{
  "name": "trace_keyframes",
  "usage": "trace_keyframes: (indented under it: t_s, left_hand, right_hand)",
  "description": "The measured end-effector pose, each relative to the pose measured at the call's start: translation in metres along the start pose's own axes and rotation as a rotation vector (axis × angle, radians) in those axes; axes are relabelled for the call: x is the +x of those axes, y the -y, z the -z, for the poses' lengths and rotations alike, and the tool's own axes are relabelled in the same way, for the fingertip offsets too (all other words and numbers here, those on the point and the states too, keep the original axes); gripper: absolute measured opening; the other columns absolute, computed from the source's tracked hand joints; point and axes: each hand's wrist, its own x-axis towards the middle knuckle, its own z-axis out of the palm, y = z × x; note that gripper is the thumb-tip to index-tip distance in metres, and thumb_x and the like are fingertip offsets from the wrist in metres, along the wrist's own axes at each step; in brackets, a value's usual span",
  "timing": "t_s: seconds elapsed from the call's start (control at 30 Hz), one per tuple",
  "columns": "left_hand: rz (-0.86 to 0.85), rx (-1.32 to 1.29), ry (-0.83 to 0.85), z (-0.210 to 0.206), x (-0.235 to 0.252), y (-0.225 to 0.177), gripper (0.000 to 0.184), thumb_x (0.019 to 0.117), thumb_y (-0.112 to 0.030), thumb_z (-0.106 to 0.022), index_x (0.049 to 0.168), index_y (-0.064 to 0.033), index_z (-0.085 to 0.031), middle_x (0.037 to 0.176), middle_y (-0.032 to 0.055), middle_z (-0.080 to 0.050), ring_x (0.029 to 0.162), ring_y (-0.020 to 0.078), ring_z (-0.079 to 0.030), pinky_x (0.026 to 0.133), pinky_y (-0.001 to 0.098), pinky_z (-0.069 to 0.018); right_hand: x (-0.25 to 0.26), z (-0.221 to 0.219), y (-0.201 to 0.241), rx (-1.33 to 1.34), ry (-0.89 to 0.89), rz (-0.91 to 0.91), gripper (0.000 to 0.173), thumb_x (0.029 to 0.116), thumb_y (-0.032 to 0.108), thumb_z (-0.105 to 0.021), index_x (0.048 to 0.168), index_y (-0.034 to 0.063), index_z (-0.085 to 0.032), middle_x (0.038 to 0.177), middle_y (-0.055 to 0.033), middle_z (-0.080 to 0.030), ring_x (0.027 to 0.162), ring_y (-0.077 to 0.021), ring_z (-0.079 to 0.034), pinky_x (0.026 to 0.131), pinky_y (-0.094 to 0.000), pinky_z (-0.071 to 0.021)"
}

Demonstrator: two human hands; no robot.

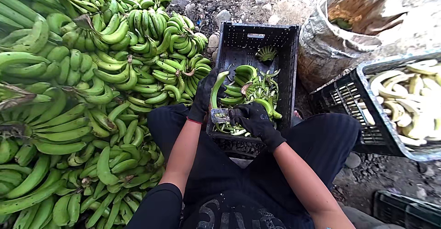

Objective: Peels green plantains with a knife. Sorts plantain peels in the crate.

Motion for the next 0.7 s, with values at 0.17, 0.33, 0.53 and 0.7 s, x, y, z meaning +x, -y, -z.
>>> trace_keyframes:
  t_s: [0.17, 0.33, 0.53, 0.7]
  left_hand:
    - [-0.044, 0.042, 0.018, -0.002, -0.002, -0.006, 0.053, 0.1095, -0.038, -0.026, 0.13, -0.0058, -0.063, 0.088, 0.0037, -0.07, 0.06, 0.0105, -0.063, 0.052, 0.0249, -0.0557]
    - [0.006, -0.036, 0.011, -0.005, -0.005, 0.004, 0.053, 0.111, -0.039, -0.026, 0.133, -0.0069, -0.061, 0.091, 0.0053, -0.07, 0.066, 0.0119, -0.066, 0.057, 0.0271, -0.0581]
    - [0.024, -0.13, -0.062, -0.01, -0.005, 0.019, 0.058, 0.1111, -0.045, -0.021, 0.131, -0.006, -0.058, 0.101, 0.0083, -0.069, 0.084, 0.0141, -0.068, 0.076, 0.0319, -0.0595]
    - [0.051, -0.051, -0.076, -0.015, -0.006, 0.033, 0.054, 0.1119, -0.043, -0.023, 0.138, -0.0062, -0.053, 0.119, 0.0118, -0.066, 0.107, 0.0174, -0.065, 0.094, 0.0399, -0.0559]
  right_hand:
    - [0.004, -0.001, 0.008, 0.046, -0.004, -0.064, 0.044, 0.092, 0.052, -0.07, 0.122, 0.0202, -0.073, 0.115, -0.016, -0.067, 0.112, -0.0385, -0.06, 0.088, -0.0646, -0.0472]
    - [0.013, -0.007, 0.008, 0.097, -0.056, -0.088, 0.048, 0.0907, 0.055, -0.07, 0.12, 0.0183, -0.072, 0.113, -0.0171, -0.066, 0.109, -0.0388, -0.061, 0.085, -0.0642, -0.0489]
    - [0.031, -0.004, 0.018, 0.074, -0.079, -0.291, 0.053, 0.0902, 0.057, -0.068, 0.126, 0.0185, -0.071, 0.125, -0.0224, -0.063, 0.121, -0.044, -0.056, 0.09, -0.0675, -0.046]
    - [0.041, -0.006, 0.008, 0.067, -0.149, -0.366, 0.055, 0.0892, 0.061, -0.067, 0.123, 0.0173, -0.071, 0.124, -0.0213, -0.062, 0.119, -0.0432, -0.056, 0.085, -0.0657, -0.0479]
